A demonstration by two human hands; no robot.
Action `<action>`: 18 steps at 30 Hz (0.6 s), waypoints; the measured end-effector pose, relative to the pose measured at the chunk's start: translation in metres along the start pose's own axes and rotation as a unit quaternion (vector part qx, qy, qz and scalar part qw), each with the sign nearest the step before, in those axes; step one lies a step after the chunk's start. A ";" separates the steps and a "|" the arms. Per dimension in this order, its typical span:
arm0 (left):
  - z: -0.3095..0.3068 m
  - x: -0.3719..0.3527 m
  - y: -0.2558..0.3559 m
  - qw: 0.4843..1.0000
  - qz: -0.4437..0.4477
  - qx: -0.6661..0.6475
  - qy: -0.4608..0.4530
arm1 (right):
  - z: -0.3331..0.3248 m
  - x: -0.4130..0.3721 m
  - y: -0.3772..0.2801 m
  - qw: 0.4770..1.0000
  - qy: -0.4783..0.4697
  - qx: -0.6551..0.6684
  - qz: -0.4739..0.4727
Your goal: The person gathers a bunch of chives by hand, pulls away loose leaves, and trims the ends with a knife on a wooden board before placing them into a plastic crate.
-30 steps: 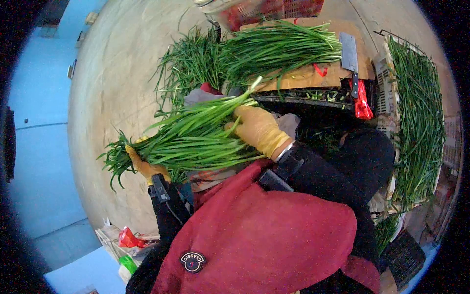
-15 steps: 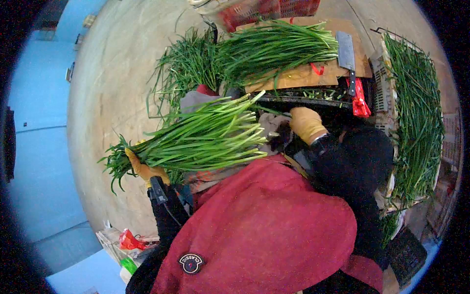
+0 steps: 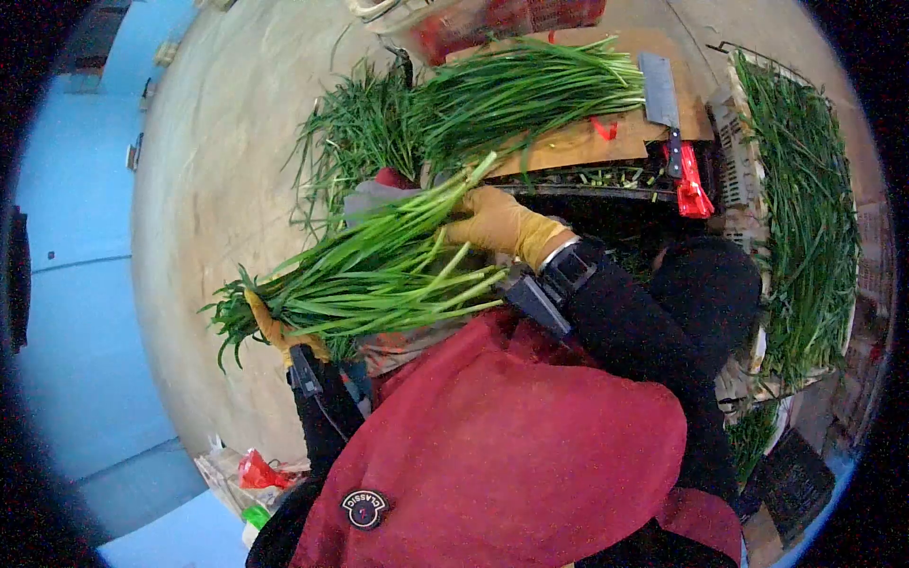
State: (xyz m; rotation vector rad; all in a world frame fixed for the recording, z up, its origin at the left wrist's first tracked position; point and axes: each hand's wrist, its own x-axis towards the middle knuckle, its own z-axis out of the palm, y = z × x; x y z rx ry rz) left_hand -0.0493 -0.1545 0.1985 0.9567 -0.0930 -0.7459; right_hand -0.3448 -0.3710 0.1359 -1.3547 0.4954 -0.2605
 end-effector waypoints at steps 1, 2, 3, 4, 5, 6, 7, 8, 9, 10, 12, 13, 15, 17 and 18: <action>-0.003 0.000 0.001 1.000 0.011 0.012 0.003 | 0.003 -0.001 -0.009 0.998 0.009 0.053 -0.026; -0.004 0.001 0.002 0.999 0.022 0.023 0.006 | 0.005 -0.001 -0.013 0.993 0.019 0.105 -0.051; -0.001 -0.001 0.002 1.000 0.024 0.014 0.011 | 0.006 0.001 -0.014 0.990 0.035 0.134 -0.034; -0.002 0.001 0.001 1.000 0.020 0.011 0.003 | 0.005 0.001 -0.016 0.994 0.045 0.099 -0.008; -0.005 0.002 0.001 1.000 0.016 0.007 -0.004 | 0.002 0.001 -0.021 0.996 0.053 0.063 0.019; -0.007 0.003 0.000 1.000 0.013 0.005 -0.011 | 0.001 0.001 -0.023 0.997 0.061 0.028 0.046; -0.009 0.004 -0.003 1.000 0.019 0.022 0.010 | 0.001 0.005 -0.011 0.996 0.083 -0.017 0.026; -0.010 0.005 -0.005 0.998 0.026 0.040 0.030 | -0.004 0.002 -0.009 0.985 0.080 -0.154 -0.016; -0.011 0.006 -0.007 0.996 0.032 0.059 0.050 | -0.007 -0.004 -0.019 0.953 0.076 -0.287 -0.059; -0.012 0.007 -0.007 0.996 0.024 0.057 0.058 | -0.010 -0.009 -0.024 0.902 0.072 -0.414 -0.100; -0.013 0.009 -0.009 0.996 0.007 0.052 0.073 | -0.010 -0.014 -0.008 0.935 0.098 -0.325 -0.098; -0.013 0.010 -0.010 0.998 -0.011 0.034 0.056 | -0.010 -0.017 -0.004 0.943 0.108 -0.311 -0.055; -0.010 0.011 -0.014 0.996 -0.018 0.053 0.067 | -0.015 -0.019 0.023 0.916 0.120 -0.362 -0.126; -0.018 0.014 -0.017 0.997 -0.038 0.047 0.054 | -0.023 -0.024 0.032 0.902 0.113 -0.406 -0.097; -0.014 0.011 -0.017 0.997 -0.039 0.046 0.058 | -0.024 -0.026 0.030 0.894 0.110 -0.427 -0.082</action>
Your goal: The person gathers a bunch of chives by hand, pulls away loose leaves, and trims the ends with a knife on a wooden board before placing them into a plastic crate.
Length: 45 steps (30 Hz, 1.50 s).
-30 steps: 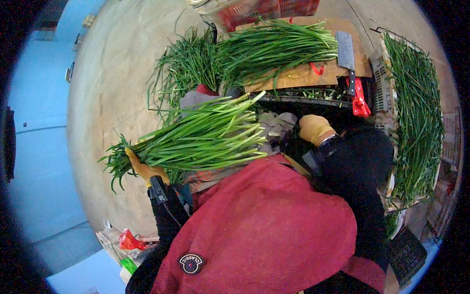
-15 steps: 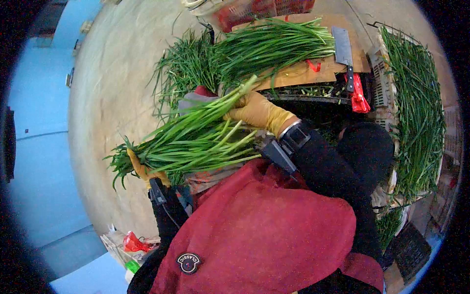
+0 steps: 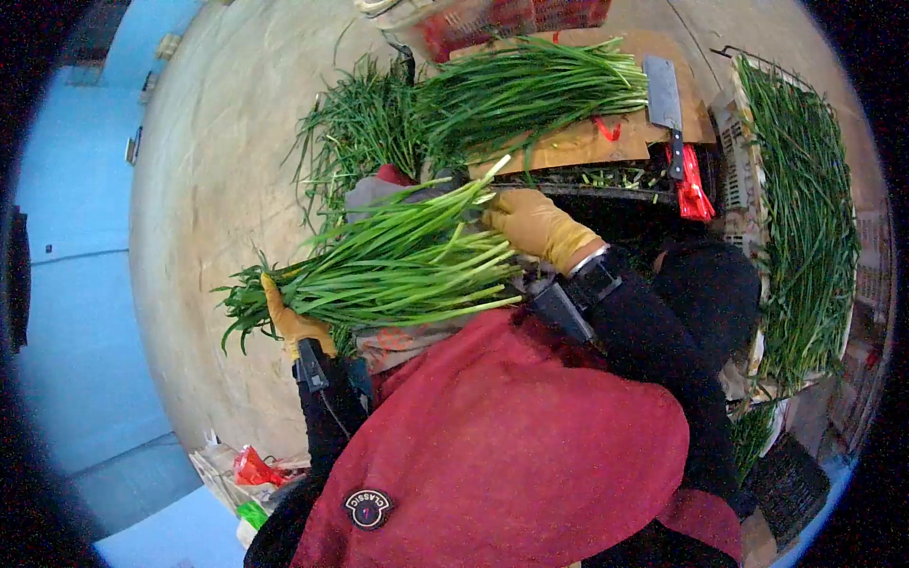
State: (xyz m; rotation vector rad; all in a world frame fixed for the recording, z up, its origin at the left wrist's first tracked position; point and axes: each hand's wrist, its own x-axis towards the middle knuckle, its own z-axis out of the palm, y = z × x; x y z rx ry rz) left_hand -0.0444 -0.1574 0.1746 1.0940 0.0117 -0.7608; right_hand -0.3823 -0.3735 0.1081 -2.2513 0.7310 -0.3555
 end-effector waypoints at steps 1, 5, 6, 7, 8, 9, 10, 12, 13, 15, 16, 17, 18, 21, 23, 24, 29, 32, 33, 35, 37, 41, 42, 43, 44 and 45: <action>0.005 -0.004 0.000 1.000 -0.001 -0.002 0.003 | -0.027 -0.003 -0.022 0.992 -0.050 0.065 0.096; 0.005 -0.006 -0.001 0.999 -0.003 -0.025 -0.035 | -0.021 -0.044 0.052 0.972 -0.094 -0.051 0.208; 0.004 -0.010 0.000 1.000 -0.014 -0.019 -0.019 | -0.008 -0.056 0.081 0.964 -0.152 -0.157 0.151; 0.006 -0.015 0.000 1.000 -0.025 -0.014 -0.003 | -0.013 -0.062 0.074 0.947 -0.219 -0.170 0.160; 0.006 -0.018 0.000 0.999 -0.036 -0.010 0.011 | -0.021 -0.073 0.067 0.926 -0.283 -0.183 0.168; 0.007 -0.019 -0.002 0.999 -0.032 -0.009 -0.011 | -0.029 -0.080 0.059 0.901 -0.345 -0.195 0.175; 0.007 -0.021 -0.003 0.999 -0.031 -0.001 0.017 | -0.031 -0.082 0.054 0.920 -0.296 -0.177 0.188; 0.012 -0.031 -0.006 0.997 -0.027 0.018 0.076 | -0.035 -0.081 0.042 0.948 -0.197 -0.136 0.211; 0.013 -0.034 -0.008 0.997 -0.016 0.022 0.070 | -0.046 -0.074 0.024 0.973 -0.115 -0.090 0.178; 0.001 -0.027 -0.012 0.998 0.003 0.021 0.063 | -0.043 -0.063 0.021 0.975 -0.065 0.115 0.181; -0.004 -0.024 -0.014 0.998 0.012 0.020 0.058 | -0.043 -0.059 0.018 0.959 -0.037 0.216 0.180; -0.009 -0.022 -0.014 0.998 0.005 0.017 0.055 | -0.041 -0.056 0.012 0.927 -0.041 0.321 0.188; -0.012 -0.020 -0.015 0.999 0.004 0.016 0.049 | -0.043 -0.052 -0.001 0.909 -0.044 0.363 0.198; -0.019 -0.017 -0.015 0.999 0.000 0.023 0.044 | -0.040 -0.039 -0.033 0.831 -0.038 0.499 0.243; -0.010 -0.023 -0.015 0.998 -0.001 0.035 0.055 | -0.029 -0.034 -0.038 0.834 -0.046 0.504 0.220; -0.013 -0.021 -0.014 0.999 -0.010 0.018 0.046 | -0.024 -0.032 -0.039 0.835 -0.052 0.507 0.207; -0.013 -0.024 -0.012 0.999 -0.022 -0.020 0.036 | -0.025 -0.033 -0.028 0.906 0.232 0.333 0.117; 0.000 -0.032 -0.011 0.998 0.001 0.003 0.055 | -0.058 -0.035 -0.067 0.961 0.231 0.154 0.025; 0.008 -0.036 -0.010 0.996 0.002 0.000 0.091 | -0.065 -0.034 -0.081 0.980 0.184 0.073 -0.001; -0.002 -0.029 -0.012 0.999 0.004 -0.012 0.053 | -0.061 -0.023 -0.100 0.997 0.060 -0.051 0.021; 0.001 -0.031 -0.010 0.999 0.006 -0.017 0.046 | -0.039 -0.009 -0.096 0.996 0.052 -0.072 -0.015; 0.017 -0.044 -0.004 0.997 0.008 -0.013 0.078 | -0.009 0.005 -0.093 0.996 0.046 -0.078 -0.012; 0.018 -0.045 -0.004 0.997 0.005 -0.013 0.079 | -0.010 0.004 -0.093 0.996 0.061 -0.060 -0.037; 0.016 -0.042 -0.005 0.997 0.005 -0.020 0.072 | -0.012 0.003 -0.092 0.994 0.076 -0.042 -0.062; 0.011 -0.039 -0.005 0.997 0.005 -0.027 0.065 | -0.014 0.002 -0.091 0.992 0.090 -0.024 -0.087; 0.010 -0.038 -0.005 0.998 0.006 -0.034 0.059 | -0.018 0.001 -0.092 0.989 0.105 -0.007 -0.107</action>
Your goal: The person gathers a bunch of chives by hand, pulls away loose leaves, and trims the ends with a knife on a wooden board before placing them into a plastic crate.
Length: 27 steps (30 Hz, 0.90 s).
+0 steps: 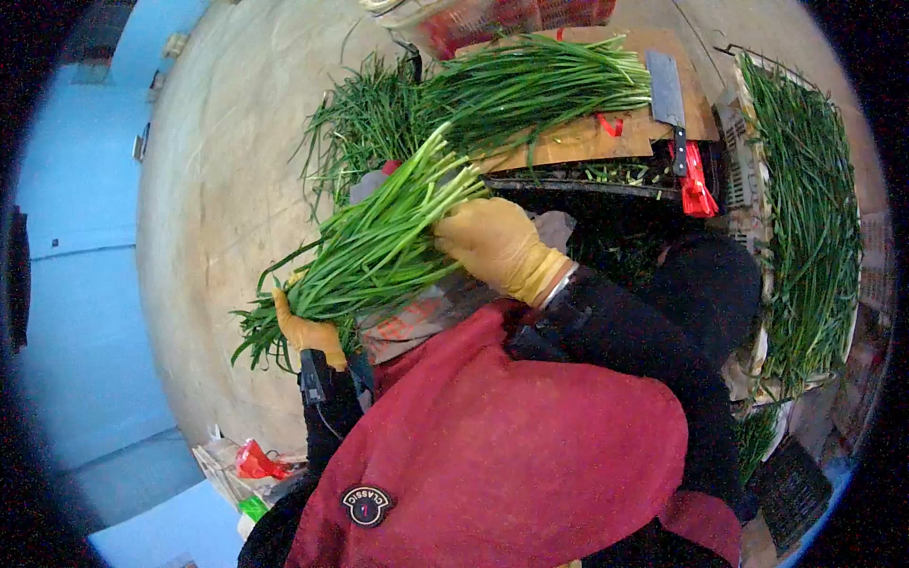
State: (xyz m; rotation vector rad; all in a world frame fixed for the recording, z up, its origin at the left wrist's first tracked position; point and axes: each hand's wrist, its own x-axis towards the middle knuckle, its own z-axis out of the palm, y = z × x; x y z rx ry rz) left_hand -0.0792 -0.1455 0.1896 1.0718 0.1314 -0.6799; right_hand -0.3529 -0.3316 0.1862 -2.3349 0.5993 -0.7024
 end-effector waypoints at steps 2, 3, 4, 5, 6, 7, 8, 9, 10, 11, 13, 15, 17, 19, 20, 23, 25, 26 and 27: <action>0.000 0.001 0.000 1.000 0.000 0.005 0.015 | -0.007 -0.002 -0.001 0.998 0.037 0.034 -0.034; 0.001 0.000 0.000 1.000 0.000 0.008 0.021 | -0.008 -0.006 -0.001 0.989 0.043 0.143 0.012; 0.001 0.000 0.000 1.000 -0.002 0.004 0.017 | -0.008 -0.012 -0.002 0.966 0.048 0.249 0.058; 0.001 -0.001 -0.001 1.000 -0.003 0.001 0.013 | -0.009 -0.017 -0.001 0.929 0.053 0.353 0.102; 0.001 -0.001 0.000 1.000 -0.003 -0.003 0.009 | -0.027 -0.020 0.001 0.845 -0.003 0.490 0.212; 0.000 -0.001 0.001 1.000 -0.004 -0.001 0.013 | -0.047 -0.021 0.001 0.822 0.030 0.513 0.244; -0.001 0.000 0.001 1.000 -0.006 0.001 0.017 | -0.062 -0.028 0.007 0.812 0.068 0.508 0.279; -0.001 0.000 0.001 1.000 -0.008 0.004 0.019 | -0.078 -0.035 0.017 0.816 0.071 0.487 0.303; -0.001 0.001 0.001 1.000 -0.009 -0.001 0.018 | -0.088 -0.047 0.037 0.798 0.042 0.515 0.309; -0.002 0.001 0.001 1.000 -0.011 -0.005 0.015 | -0.093 -0.058 0.050 0.779 0.013 0.541 0.315; -0.002 0.003 -0.001 1.000 -0.008 -0.005 0.000 | -0.087 -0.071 0.058 0.958 -0.050 0.139 0.246; -0.004 0.004 -0.001 1.000 0.005 0.004 -0.020 | -0.074 -0.077 0.064 0.979 -0.045 -0.021 0.196; -0.004 0.005 -0.002 1.000 0.009 0.005 -0.005 | -0.061 -0.078 0.067 0.975 0.027 0.095 0.201; -0.012 0.012 0.000 1.000 0.016 0.003 -0.008 | -0.052 -0.063 0.061 0.971 0.022 0.114 0.211; -0.012 0.013 0.001 1.000 0.017 0.012 -0.008 | -0.043 -0.055 0.062 0.969 0.021 0.136 0.203; 0.002 0.003 -0.001 0.999 0.016 0.026 -0.009 | -0.021 -0.036 0.064 0.931 -0.067 0.270 0.238; 0.010 -0.004 0.000 0.999 0.023 0.025 -0.003 | -0.008 -0.028 0.060 0.864 -0.101 0.395 0.294; 0.013 -0.007 0.002 1.000 0.007 0.011 0.003 | -0.007 -0.028 0.058 0.838 -0.104 0.439 0.306; 0.008 -0.005 0.002 1.000 0.010 0.011 0.003 | -0.008 -0.028 0.053 0.810 -0.105 0.481 0.318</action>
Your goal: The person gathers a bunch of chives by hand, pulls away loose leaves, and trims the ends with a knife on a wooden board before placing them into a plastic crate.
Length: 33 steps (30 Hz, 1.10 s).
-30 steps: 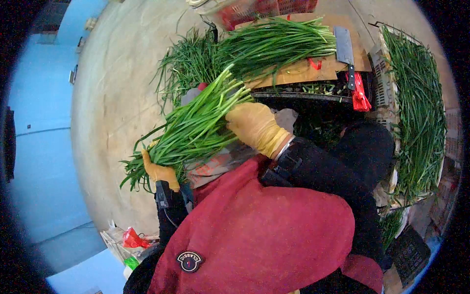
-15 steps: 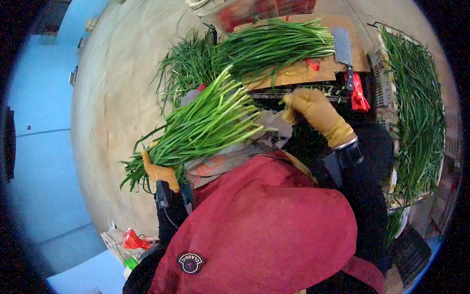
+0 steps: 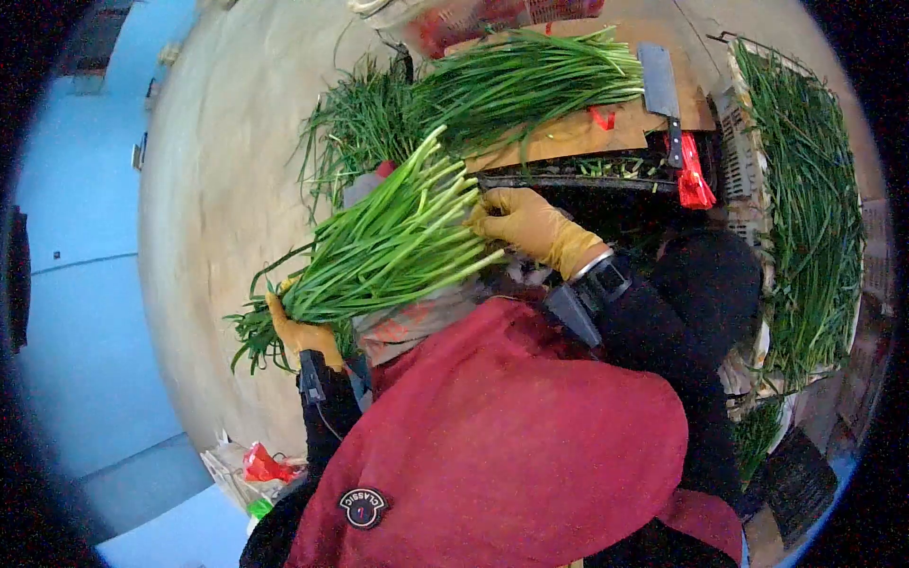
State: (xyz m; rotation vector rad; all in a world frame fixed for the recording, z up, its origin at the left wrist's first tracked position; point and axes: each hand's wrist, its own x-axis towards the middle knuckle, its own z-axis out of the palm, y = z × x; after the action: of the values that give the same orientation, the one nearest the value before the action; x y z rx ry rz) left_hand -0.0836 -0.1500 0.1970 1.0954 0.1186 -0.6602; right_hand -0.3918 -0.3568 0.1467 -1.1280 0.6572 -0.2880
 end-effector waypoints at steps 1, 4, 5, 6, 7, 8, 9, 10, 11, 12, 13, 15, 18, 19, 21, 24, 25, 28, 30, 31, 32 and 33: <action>-0.005 0.004 -0.001 1.000 0.002 0.000 -0.002 | 0.003 -0.001 0.001 1.000 -0.007 0.020 0.001; -0.006 0.005 -0.001 1.000 -0.012 -0.007 -0.023 | 0.006 -0.003 0.003 0.998 -0.022 0.063 0.002; -0.004 0.004 0.000 0.999 -0.019 -0.014 -0.024 | 0.006 -0.001 0.006 0.997 -0.025 0.068 0.002; -0.003 0.003 0.001 0.999 -0.025 -0.021 -0.025 | 0.007 -0.001 0.006 0.997 -0.028 0.073 0.002; -0.005 0.004 0.001 0.999 -0.022 -0.019 -0.029 | 0.008 -0.002 0.001 0.998 -0.025 0.055 0.002; -0.008 0.007 0.000 0.999 -0.019 -0.018 -0.034 | 0.010 0.001 0.001 0.999 -0.027 0.036 -0.009; -0.011 0.009 0.000 0.999 -0.016 -0.016 -0.038 | 0.013 0.005 0.005 0.999 -0.027 0.017 -0.021; -0.012 0.010 0.000 0.999 -0.019 -0.024 -0.039 | 0.015 0.009 0.011 0.999 -0.027 -0.001 -0.032; -0.012 0.011 0.000 0.998 -0.022 -0.032 -0.041 | 0.016 0.017 0.024 0.998 -0.008 -0.047 -0.040; -0.012 0.012 -0.001 0.998 -0.025 -0.041 -0.043 | 0.016 0.018 0.028 0.997 0.007 -0.063 -0.047; -0.013 0.014 -0.002 0.998 -0.020 -0.039 -0.041 | 0.016 0.020 0.032 0.995 0.021 -0.080 -0.054; -0.016 0.016 -0.001 0.999 -0.007 -0.036 -0.038 | 0.016 0.005 0.004 0.994 0.035 -0.101 -0.025; -0.012 0.013 -0.003 0.999 0.008 -0.007 -0.031 | -0.015 -0.002 0.021 0.997 -0.004 -0.055 -0.062; -0.007 0.009 -0.003 1.000 0.002 -0.001 -0.019 | -0.020 -0.010 0.021 0.999 0.015 0.015 -0.033; 0.003 0.002 -0.002 1.000 -0.009 0.011 0.006 | -0.044 -0.024 0.023 0.997 0.073 -0.003 0.004; -0.015 0.015 -0.002 0.998 -0.013 -0.051 -0.039 | -0.066 -0.038 0.021 0.994 0.063 -0.067 0.060; -0.022 0.019 -0.002 0.996 -0.018 -0.069 -0.051 | -0.068 -0.043 0.017 0.990 0.049 -0.103 0.087; -0.019 0.020 -0.002 0.995 -0.013 -0.083 -0.056 | -0.045 -0.050 0.005 0.939 -0.064 -0.313 0.127; -0.004 0.004 0.002 0.999 0.018 -0.031 -0.006 | -0.029 -0.055 0.013 0.928 -0.099 -0.355 0.061; -0.003 0.005 0.003 0.998 0.026 -0.046 -0.024 | -0.019 -0.054 0.014 0.932 -0.110 -0.344 0.035; -0.002 0.003 0.004 0.999 0.030 -0.028 -0.008 | -0.011 -0.052 0.017 0.935 -0.121 -0.333 0.008; 0.010 -0.008 0.007 0.999 0.034 -0.010 0.008 | -0.003 -0.049 0.026 0.950 -0.105 -0.292 -0.045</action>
State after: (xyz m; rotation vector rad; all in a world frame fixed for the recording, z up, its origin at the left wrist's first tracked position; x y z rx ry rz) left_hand -0.0886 -0.1530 0.2106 1.0804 0.1009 -0.5877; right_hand -0.4342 -0.3224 0.1391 -1.7326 0.5123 -0.0429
